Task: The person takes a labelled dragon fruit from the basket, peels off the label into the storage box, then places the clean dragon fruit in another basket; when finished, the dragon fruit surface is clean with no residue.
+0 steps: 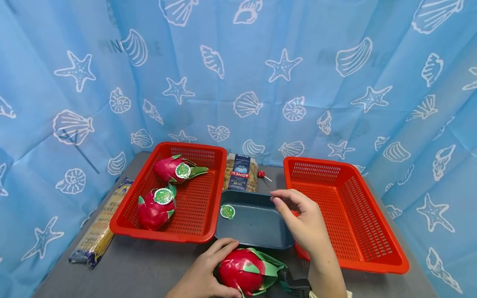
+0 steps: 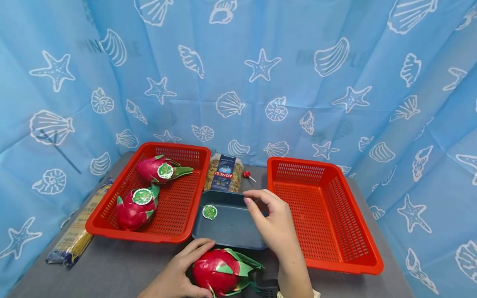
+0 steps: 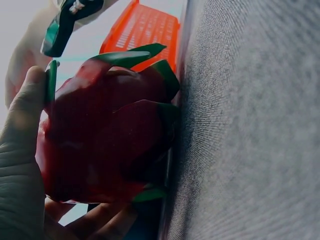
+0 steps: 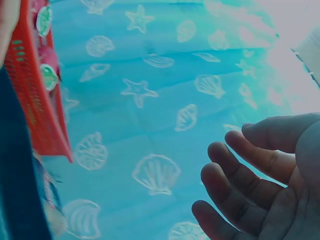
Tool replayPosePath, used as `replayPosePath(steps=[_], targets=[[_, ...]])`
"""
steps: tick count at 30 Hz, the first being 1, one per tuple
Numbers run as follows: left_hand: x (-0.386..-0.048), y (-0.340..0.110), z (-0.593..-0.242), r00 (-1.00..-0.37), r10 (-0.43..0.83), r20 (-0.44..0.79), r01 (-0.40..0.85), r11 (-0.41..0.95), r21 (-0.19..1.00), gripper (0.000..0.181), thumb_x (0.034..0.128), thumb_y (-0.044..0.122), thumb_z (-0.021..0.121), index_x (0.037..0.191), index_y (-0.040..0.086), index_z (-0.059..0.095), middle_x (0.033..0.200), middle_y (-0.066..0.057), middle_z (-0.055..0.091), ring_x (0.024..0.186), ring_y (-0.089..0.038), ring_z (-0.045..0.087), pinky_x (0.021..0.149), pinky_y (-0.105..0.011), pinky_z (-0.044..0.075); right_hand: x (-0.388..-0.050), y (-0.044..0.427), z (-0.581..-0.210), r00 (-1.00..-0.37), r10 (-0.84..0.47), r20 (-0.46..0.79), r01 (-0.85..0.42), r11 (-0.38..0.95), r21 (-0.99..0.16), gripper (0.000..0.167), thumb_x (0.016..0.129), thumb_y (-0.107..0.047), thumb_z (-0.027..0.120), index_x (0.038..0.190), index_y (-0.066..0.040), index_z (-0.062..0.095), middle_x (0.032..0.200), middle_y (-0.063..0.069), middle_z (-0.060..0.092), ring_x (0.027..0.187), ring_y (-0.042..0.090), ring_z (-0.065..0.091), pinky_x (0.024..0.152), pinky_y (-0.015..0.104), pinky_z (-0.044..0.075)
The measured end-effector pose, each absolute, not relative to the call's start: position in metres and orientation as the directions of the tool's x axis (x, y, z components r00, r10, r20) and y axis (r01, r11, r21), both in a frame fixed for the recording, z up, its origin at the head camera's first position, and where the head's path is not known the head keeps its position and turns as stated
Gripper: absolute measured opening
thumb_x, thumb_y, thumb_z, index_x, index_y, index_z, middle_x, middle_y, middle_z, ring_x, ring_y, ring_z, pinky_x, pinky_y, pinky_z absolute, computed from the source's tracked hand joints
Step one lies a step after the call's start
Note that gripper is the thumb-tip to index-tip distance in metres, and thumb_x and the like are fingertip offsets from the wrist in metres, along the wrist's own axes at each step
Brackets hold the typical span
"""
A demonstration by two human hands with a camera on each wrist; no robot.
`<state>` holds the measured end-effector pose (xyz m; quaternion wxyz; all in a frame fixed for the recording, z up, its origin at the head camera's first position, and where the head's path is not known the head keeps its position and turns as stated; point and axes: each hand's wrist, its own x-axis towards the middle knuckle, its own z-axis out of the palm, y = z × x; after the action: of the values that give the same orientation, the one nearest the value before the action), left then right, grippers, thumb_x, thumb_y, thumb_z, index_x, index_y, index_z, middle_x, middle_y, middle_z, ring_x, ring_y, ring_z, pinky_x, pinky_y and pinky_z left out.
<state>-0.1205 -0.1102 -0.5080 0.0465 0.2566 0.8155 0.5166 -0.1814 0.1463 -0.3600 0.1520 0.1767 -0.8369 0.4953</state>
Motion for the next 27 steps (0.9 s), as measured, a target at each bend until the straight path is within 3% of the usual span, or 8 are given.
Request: replayPosePath(steps=[6,12,17,22,27], targets=[[-0.123,-0.113,-0.507,-0.848,0.505,0.161,0.361,0.329,0.872,0.086,0.0812,0.046,0.086,0.154,0.024,0.047,0.149,0.0,0.046,0.13,-0.027,0.048,0.086,-0.027,0.056,-0.172,0.165,-0.351,-0.844,-0.1,0.526,-0.504,0.484,-0.716,0.021,0.095,-0.002,0.072,0.114,-0.008,0.076,0.108,-0.002,0.073,0.091,0.012,0.067,0.078,0.019,0.055],[-0.122,-0.113,-0.503,-0.846,0.528,0.072,0.282,0.329,0.901,0.089,0.0795,0.043,0.088,0.155,0.021,0.045,0.15,-0.001,0.044,0.132,-0.028,0.046,0.085,-0.026,0.056,-0.16,0.189,-0.342,-0.819,0.008,0.574,-0.499,0.484,-0.719,0.03,0.092,0.007,0.071,0.117,-0.008,0.075,0.109,0.001,0.072,0.093,0.009,0.067,0.083,0.014,0.052],[-0.121,-0.114,-0.502,-0.839,0.541,0.057,0.293,0.361,0.885,0.093,0.0786,0.046,0.088,0.155,0.021,0.042,0.151,-0.001,0.042,0.132,-0.027,0.046,0.086,-0.026,0.056,-0.156,0.214,-0.339,-0.801,0.095,0.591,-0.475,0.5,-0.724,0.031,0.093,0.01,0.068,0.121,-0.001,0.073,0.109,0.001,0.072,0.088,0.01,0.067,0.081,0.013,0.053],[-0.123,-0.114,-0.503,-0.832,0.552,0.065,0.314,0.369,0.875,0.093,0.0789,0.047,0.088,0.155,0.022,0.041,0.151,0.002,0.041,0.133,-0.026,0.045,0.086,-0.026,0.056,-0.157,0.239,-0.34,-0.781,0.16,0.604,-0.446,0.534,-0.718,0.027,0.095,0.009,0.065,0.121,0.005,0.071,0.107,-0.002,0.072,0.086,0.009,0.067,0.079,0.012,0.052],[-0.124,-0.115,-0.505,-0.823,0.563,0.08,0.333,0.364,0.87,0.093,0.0798,0.048,0.087,0.155,0.022,0.04,0.152,0.002,0.041,0.132,-0.026,0.045,0.085,-0.027,0.057,-0.157,0.266,-0.345,-0.775,0.283,0.566,-0.341,0.567,-0.75,0.025,0.097,0.002,0.067,0.122,0.002,0.072,0.105,-0.008,0.072,0.086,0.005,0.068,0.076,0.009,0.051]])
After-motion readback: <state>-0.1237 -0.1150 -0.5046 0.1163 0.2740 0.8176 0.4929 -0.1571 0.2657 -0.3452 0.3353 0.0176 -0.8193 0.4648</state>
